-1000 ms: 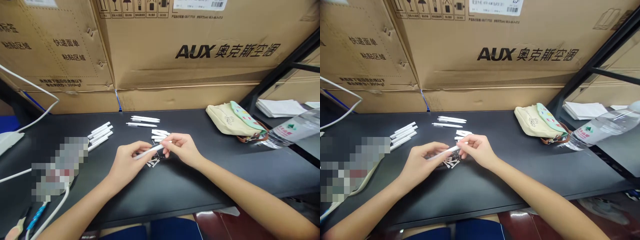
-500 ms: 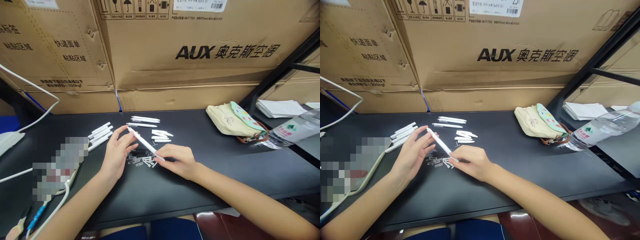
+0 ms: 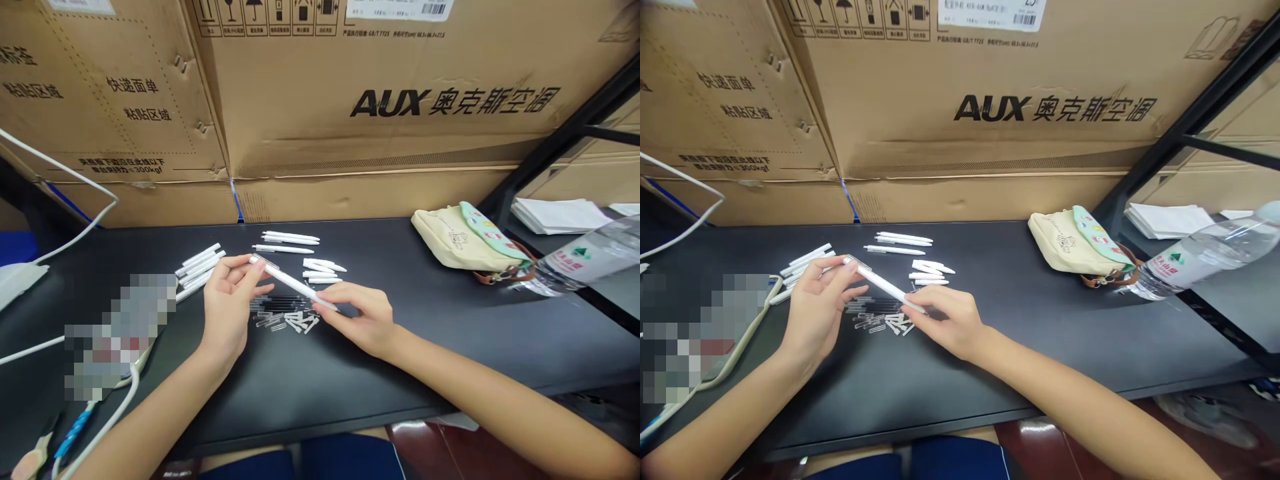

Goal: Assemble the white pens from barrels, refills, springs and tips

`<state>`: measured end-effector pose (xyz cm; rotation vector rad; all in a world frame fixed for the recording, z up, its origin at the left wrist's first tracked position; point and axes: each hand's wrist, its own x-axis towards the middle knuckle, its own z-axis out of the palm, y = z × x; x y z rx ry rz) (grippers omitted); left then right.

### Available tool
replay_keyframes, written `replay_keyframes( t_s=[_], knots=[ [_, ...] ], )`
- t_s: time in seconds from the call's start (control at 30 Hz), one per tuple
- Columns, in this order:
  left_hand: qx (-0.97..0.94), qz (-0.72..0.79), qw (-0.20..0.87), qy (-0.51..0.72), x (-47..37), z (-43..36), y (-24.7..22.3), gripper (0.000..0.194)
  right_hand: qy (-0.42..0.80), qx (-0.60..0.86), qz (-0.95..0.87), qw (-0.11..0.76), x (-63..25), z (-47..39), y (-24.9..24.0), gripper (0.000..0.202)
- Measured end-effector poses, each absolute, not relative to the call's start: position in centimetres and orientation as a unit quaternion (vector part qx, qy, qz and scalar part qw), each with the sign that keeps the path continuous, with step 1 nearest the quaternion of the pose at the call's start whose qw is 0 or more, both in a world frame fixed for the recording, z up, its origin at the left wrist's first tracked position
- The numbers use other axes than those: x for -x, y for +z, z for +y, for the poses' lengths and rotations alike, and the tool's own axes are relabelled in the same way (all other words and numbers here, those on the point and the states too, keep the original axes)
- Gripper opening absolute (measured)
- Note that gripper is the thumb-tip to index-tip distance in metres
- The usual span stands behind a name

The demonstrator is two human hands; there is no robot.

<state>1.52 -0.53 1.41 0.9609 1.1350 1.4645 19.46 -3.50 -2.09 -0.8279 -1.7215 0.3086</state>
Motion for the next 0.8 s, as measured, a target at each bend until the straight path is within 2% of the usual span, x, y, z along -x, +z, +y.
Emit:
replay_keyframes(
  t_s=[0.27,0.5,0.8],
  knots=[
    [-0.367,0.466,0.523,0.612,-1.46,-0.41,1.22,0.04,0.108,0.319,-0.737,0.586,-19.31,-3.02,-2.28,0.009],
    [-0.371,0.472,0.519,0.608,-1.46,-0.45,1.22,0.044,0.119,0.326,-0.752,0.56,-19.38,-3.02,-2.29,0.007],
    [-0.378,0.468,0.519,0.607,-1.3,-0.25,1.34,0.033,0.145,0.351,-0.757,0.532,-19.66,-3.03,-2.4,0.006]
  ],
)
